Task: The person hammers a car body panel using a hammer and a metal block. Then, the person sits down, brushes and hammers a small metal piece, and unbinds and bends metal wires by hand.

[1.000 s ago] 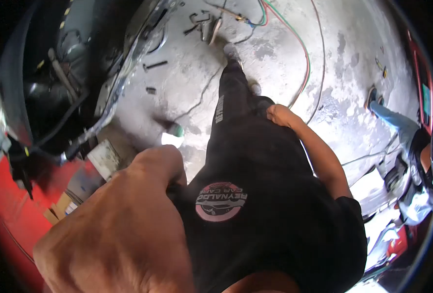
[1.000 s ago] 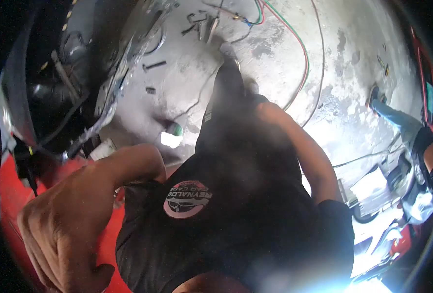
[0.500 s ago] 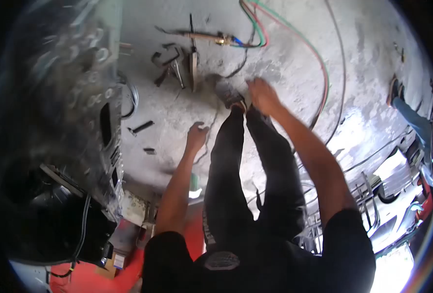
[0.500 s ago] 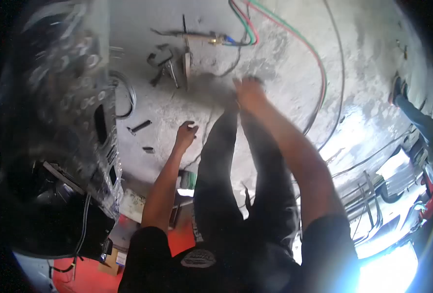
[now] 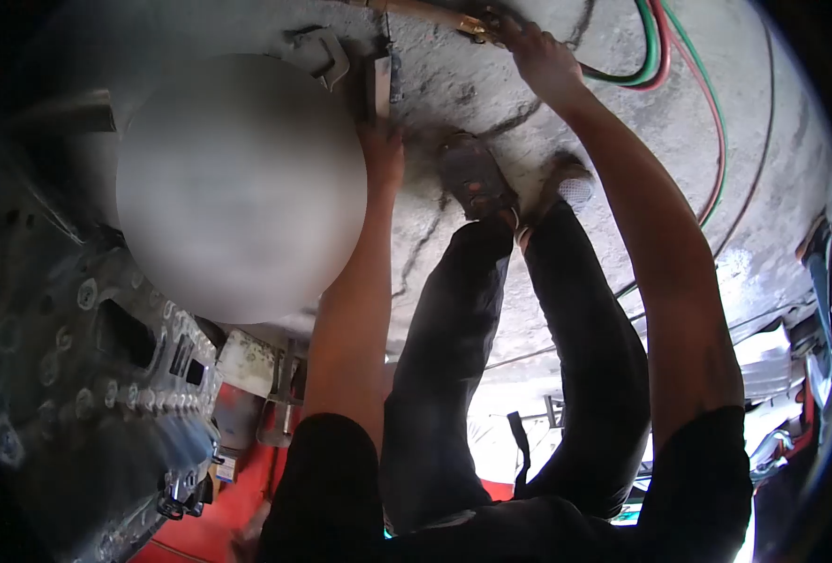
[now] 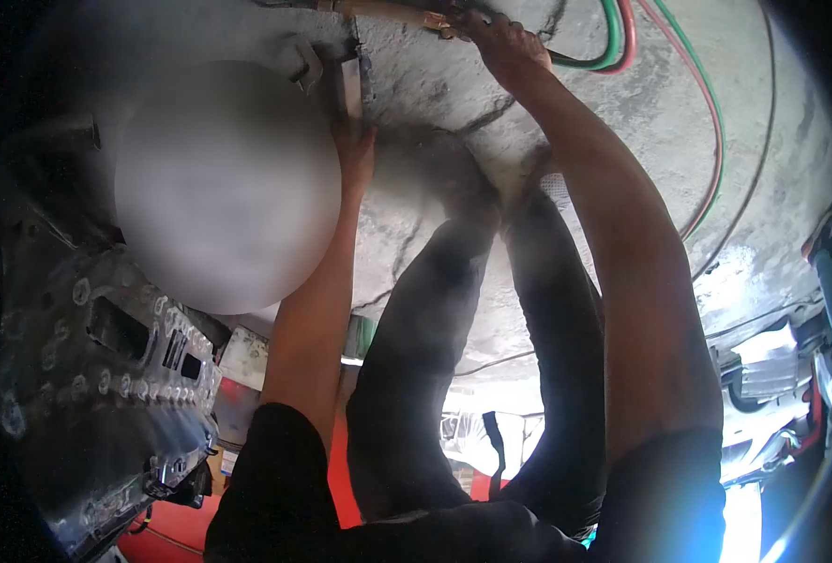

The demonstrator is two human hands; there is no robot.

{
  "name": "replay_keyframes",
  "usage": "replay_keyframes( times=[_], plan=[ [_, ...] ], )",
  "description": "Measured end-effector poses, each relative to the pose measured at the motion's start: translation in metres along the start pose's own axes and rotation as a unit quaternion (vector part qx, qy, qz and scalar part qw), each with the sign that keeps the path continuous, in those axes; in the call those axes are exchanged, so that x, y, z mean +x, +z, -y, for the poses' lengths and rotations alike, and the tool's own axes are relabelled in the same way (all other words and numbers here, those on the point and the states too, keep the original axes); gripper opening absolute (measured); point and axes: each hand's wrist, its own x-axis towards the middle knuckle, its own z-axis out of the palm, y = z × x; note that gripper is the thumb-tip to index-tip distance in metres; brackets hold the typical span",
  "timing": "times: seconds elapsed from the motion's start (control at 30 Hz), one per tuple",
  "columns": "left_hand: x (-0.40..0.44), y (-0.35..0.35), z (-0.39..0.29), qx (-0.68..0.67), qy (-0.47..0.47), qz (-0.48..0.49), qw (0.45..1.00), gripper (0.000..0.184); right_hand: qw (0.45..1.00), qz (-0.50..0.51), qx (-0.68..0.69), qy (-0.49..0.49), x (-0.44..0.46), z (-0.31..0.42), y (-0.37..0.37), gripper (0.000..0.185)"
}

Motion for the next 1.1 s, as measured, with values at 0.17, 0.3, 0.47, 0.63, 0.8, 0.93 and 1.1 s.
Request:
replay_keyframes(
  times=[0.17, 0.3, 0.47, 0.63, 0.8, 0.93, 1.1],
  plan=[
    [-0.016, -0.009, 0.001, -0.158, -0.035, -0.014, 0.987, 0.049, 0.994, 0.072, 0.058, 0.050, 0.003, 0.003, -0.011, 0.048],
    [-0.014, -0.022, -0.025, -0.268, 0.021, -0.125, 0.955, 0.046, 0.993, -0.021, 0.116, 0.016, -0.004, 0.000, -0.004, 0.032],
    [0.033, -0.011, -0.053, -0.227, 0.003, -0.098, 0.969, 0.065, 0.985, 0.050, 0.159, 0.032, -0.011, 0.001, -0.037, 0.023],
    [0.055, 0.015, -0.065, -0.122, -0.020, -0.106, 0.987, 0.053, 0.988, 0.038, 0.145, 0.038, 0.001, -0.012, -0.047, 0.026],
    [0.027, 0.002, -0.057, -0.238, -0.023, 0.025, 0.971, 0.040, 0.988, 0.032, 0.139, 0.063, 0.000, 0.002, -0.020, 0.029],
    [-0.018, -0.017, -0.058, -0.398, -0.084, 0.045, 0.912, 0.043, 0.966, 0.095, 0.225, 0.083, -0.015, 0.030, -0.022, 0.035],
    [-0.066, -0.051, -0.078, -0.752, -0.212, 0.162, 0.603, 0.045, 0.928, -0.001, 0.372, 0.014, -0.077, 0.082, -0.030, 0.035]
  ],
)
